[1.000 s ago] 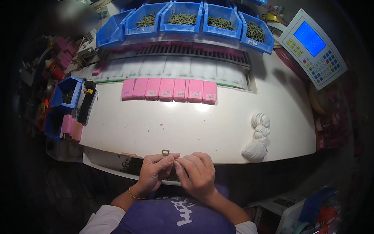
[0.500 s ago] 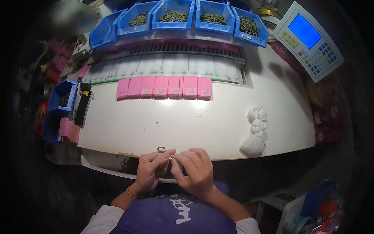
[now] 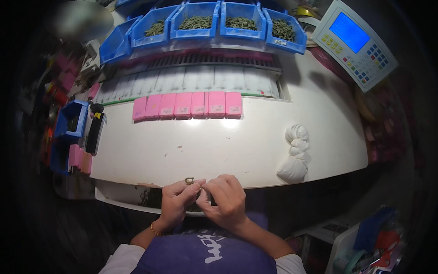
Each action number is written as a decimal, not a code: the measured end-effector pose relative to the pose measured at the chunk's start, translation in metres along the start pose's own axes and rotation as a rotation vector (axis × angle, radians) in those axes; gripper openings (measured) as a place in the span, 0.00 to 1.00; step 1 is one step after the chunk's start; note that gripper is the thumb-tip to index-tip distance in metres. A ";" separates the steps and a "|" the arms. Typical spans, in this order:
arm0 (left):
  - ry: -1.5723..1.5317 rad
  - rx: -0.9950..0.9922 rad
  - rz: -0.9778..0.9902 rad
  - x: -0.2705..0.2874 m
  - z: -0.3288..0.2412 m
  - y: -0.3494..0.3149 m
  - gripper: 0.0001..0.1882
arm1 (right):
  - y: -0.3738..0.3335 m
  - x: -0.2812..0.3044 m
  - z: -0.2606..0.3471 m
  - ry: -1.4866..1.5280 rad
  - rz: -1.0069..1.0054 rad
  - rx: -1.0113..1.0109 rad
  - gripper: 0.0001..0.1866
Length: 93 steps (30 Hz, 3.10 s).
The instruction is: The person is manually assembling metal clips by inserting small metal components into pink plastic housings at a workstation.
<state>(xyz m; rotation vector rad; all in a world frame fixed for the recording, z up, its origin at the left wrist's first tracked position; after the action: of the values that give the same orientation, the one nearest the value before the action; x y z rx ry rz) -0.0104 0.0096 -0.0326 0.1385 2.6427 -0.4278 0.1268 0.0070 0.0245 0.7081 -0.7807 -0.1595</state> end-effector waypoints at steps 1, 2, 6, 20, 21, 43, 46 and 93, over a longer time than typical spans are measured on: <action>0.049 -0.014 -0.012 0.002 0.002 0.000 0.12 | -0.001 -0.001 -0.001 0.004 -0.003 -0.015 0.10; 0.052 -0.014 -0.001 0.001 0.005 0.001 0.12 | -0.002 -0.002 -0.002 -0.004 -0.011 -0.018 0.10; 0.353 -0.297 0.006 0.001 -0.008 -0.001 0.10 | -0.010 -0.008 -0.013 0.245 0.124 -0.298 0.06; 0.588 -0.380 -0.162 0.027 -0.051 0.024 0.07 | -0.007 -0.008 -0.043 -0.076 0.232 -0.179 0.06; 0.688 -0.403 -0.155 0.027 -0.053 0.027 0.08 | 0.005 -0.004 -0.058 -0.155 0.136 -0.123 0.09; 1.563 -0.695 0.210 -0.086 -0.071 0.210 0.42 | -0.030 -0.026 0.007 0.418 0.314 0.153 0.09; 1.369 -0.857 0.207 -0.083 -0.085 0.169 0.40 | -0.027 -0.011 -0.039 0.483 0.192 -0.323 0.10; 0.939 -0.735 -0.046 0.013 -0.056 0.013 0.18 | -0.019 -0.019 -0.053 0.484 0.357 -0.583 0.24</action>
<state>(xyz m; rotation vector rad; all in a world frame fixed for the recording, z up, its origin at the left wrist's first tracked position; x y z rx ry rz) -0.0436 0.0403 0.0053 0.0383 3.4941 0.8134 0.1524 0.0281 -0.0250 0.0360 -0.3508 0.1085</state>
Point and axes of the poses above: each hand's wrist, its own y-axis towards the middle knuckle, its own x-axis out of the back of the hand, z = x × y, the point moved 6 cm from there along y, towards the middle knuckle, and after that the axes turned 8 degrees about -y, right-handed, at the moved point
